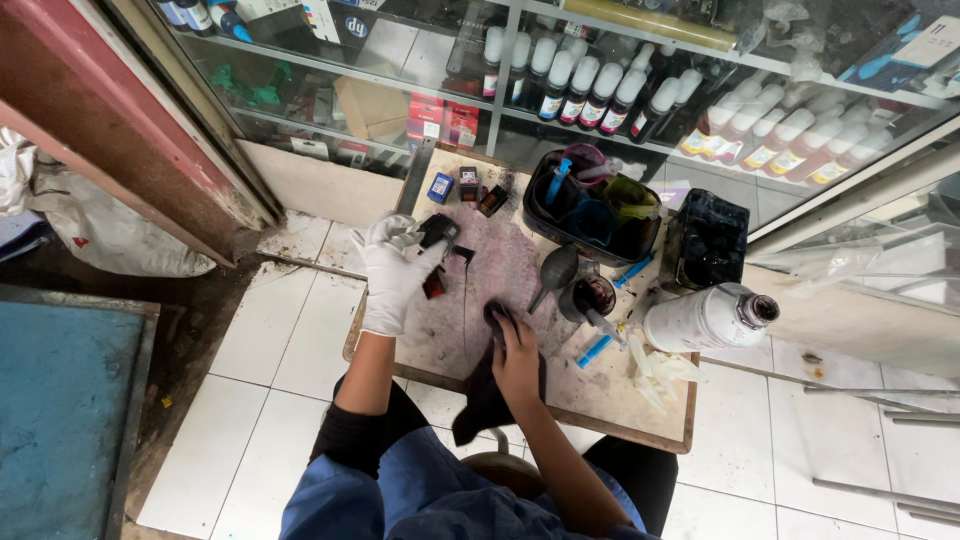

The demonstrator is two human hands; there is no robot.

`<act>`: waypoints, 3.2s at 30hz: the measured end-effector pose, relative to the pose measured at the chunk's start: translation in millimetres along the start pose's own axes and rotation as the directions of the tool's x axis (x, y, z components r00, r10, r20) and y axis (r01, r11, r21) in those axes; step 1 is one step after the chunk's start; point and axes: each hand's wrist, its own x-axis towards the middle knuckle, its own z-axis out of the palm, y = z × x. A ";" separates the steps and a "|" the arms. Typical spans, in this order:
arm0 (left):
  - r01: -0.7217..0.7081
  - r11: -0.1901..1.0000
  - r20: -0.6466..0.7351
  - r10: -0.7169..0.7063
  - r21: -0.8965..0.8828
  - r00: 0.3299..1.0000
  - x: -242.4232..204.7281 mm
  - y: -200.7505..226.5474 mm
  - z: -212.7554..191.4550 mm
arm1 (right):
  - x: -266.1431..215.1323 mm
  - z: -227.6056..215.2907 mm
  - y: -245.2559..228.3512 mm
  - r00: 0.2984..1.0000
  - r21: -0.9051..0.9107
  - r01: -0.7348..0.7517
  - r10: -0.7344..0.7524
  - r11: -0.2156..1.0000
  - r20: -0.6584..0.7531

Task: The person refills several small ink cartridges using a syringe and a bottle of liquid. They pick up each cartridge, inject the liquid, and then place it back on the table. The person also wipes the table surface with a cloth during the process.

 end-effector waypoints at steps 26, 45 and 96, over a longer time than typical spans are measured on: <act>0.346 0.122 0.245 -0.496 -0.930 0.833 -43.1 -36.3 30.7 | 158.1 16.4 -25.7 0.966 0.267 0.215 -0.244 0.939 0.079; 0.350 0.228 0.169 -0.568 -0.909 0.806 -72.1 -49.2 29.5 | 130.9 -37.7 -2.2 0.961 0.871 -0.269 -0.170 -0.411 0.217; 0.234 0.451 -0.029 -0.503 -0.861 0.864 -111.5 -48.1 17.5 | -48.9 -37.2 11.4 0.874 -0.084 0.284 -0.221 0.955 0.433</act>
